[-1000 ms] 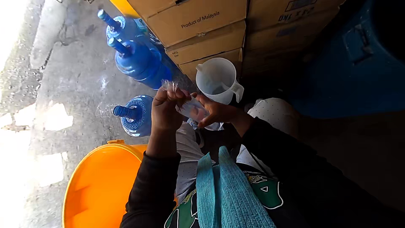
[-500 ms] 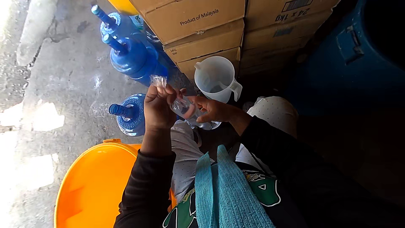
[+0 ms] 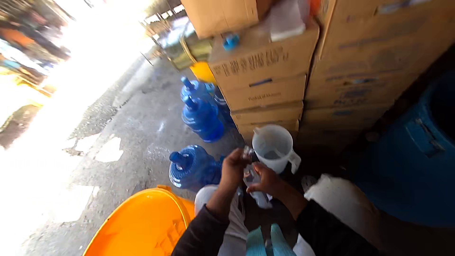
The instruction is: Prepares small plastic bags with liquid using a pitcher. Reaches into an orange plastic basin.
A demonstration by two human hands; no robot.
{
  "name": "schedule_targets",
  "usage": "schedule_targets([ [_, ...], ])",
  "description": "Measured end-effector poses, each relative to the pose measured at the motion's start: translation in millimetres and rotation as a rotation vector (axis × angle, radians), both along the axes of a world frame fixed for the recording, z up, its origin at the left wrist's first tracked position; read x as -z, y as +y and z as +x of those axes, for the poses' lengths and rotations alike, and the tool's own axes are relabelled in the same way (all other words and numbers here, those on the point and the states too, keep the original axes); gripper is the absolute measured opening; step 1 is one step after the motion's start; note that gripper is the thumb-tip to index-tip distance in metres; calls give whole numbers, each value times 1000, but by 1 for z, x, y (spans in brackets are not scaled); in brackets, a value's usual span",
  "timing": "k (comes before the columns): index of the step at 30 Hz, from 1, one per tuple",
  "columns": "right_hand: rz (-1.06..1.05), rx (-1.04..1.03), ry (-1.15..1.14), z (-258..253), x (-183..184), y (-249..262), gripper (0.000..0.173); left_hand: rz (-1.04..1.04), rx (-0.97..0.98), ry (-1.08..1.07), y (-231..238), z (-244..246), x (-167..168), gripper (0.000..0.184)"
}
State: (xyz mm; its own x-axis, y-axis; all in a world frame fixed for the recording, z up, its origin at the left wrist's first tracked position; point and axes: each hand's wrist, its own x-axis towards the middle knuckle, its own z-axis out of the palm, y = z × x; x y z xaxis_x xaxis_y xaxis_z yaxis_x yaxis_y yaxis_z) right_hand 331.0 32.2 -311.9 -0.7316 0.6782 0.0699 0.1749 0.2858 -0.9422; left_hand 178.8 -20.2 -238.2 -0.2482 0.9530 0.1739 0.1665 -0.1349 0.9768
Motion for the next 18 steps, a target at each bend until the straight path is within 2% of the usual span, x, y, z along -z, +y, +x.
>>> schedule_targets([
  [2, 111, 153, -71, -6, 0, -10, 82, -84, -153, 108, 4, 19, -6, 16],
  [4, 15, 114, -13, -3, 3, -13, 102, -73, -147, -23, 4, 24, -10, 13],
  [6, -239, -55, 102, 6, -1, -8, 114, -3, 48, -231, 1, 16, -7, 20],
  [8, -378, -215, 206, 13, -9, -1, 110, 92, 297, -314, -1, 0, -1, 26],
  [10, -307, -183, 228, 13, -8, 1, 95, 114, 338, -248, -3, -4, -3, 23],
  [13, 100, 179, 29, 2, -6, -13, 77, -11, 70, 20, -7, 12, -14, 12],
  [14, 204, 274, -13, -3, -4, -19, 75, -56, -9, 23, -7, 19, -15, 12],
  [16, 184, 293, -16, -4, -1, -22, 87, -69, -40, -163, -8, 25, -14, 13],
  [18, -18, 132, 91, 5, 5, -17, 105, 34, 155, -375, -10, 17, -2, 26],
])
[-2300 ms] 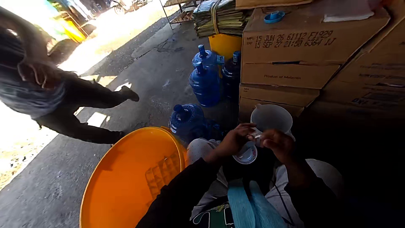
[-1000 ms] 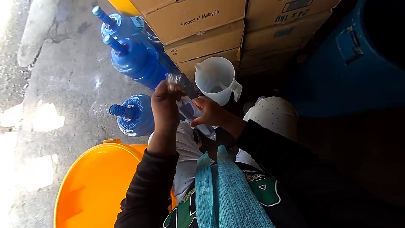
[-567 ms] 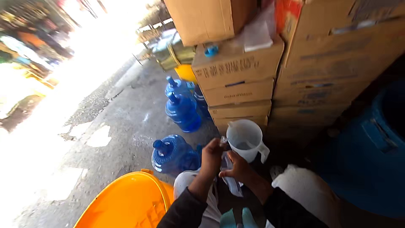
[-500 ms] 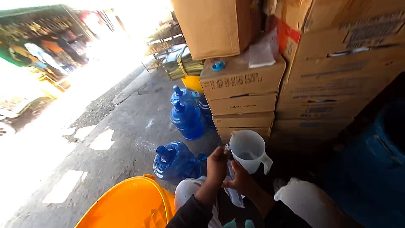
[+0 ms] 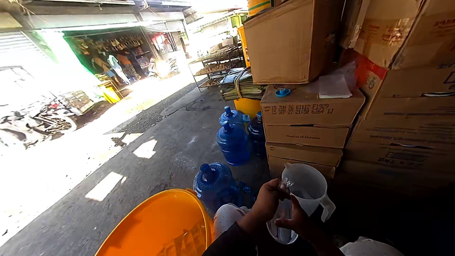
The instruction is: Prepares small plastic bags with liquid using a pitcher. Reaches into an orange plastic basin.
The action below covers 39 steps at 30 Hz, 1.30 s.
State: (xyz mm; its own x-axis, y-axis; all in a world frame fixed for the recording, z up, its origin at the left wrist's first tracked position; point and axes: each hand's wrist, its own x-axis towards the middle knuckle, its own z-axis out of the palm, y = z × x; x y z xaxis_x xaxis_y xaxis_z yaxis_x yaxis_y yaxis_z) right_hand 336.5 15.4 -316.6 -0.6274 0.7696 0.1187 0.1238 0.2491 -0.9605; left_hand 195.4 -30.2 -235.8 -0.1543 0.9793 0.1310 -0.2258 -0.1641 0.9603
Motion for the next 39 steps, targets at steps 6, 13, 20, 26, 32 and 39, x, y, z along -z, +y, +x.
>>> schedule_targets([
  [6, -192, -127, 75, 7, 5, 6, 90, 45, 109, 217, -2, -7, 4, 19],
  [13, -48, -124, 25, 4, 2, 11, 109, -19, -17, 95, 8, -1, 11, 25],
  [20, 157, 54, -72, -5, 27, 20, 71, -52, -67, 308, 18, -5, 37, 15],
  [26, 141, 17, -352, -4, 36, 24, 89, -86, -101, 267, 25, 0, 75, 16],
  [32, -101, -173, -22, 15, 11, 37, 59, -139, -65, 220, 24, -8, 114, 18],
  [39, 154, 169, 149, -2, 29, 29, 26, -164, 27, 206, 30, -10, 119, 20],
])
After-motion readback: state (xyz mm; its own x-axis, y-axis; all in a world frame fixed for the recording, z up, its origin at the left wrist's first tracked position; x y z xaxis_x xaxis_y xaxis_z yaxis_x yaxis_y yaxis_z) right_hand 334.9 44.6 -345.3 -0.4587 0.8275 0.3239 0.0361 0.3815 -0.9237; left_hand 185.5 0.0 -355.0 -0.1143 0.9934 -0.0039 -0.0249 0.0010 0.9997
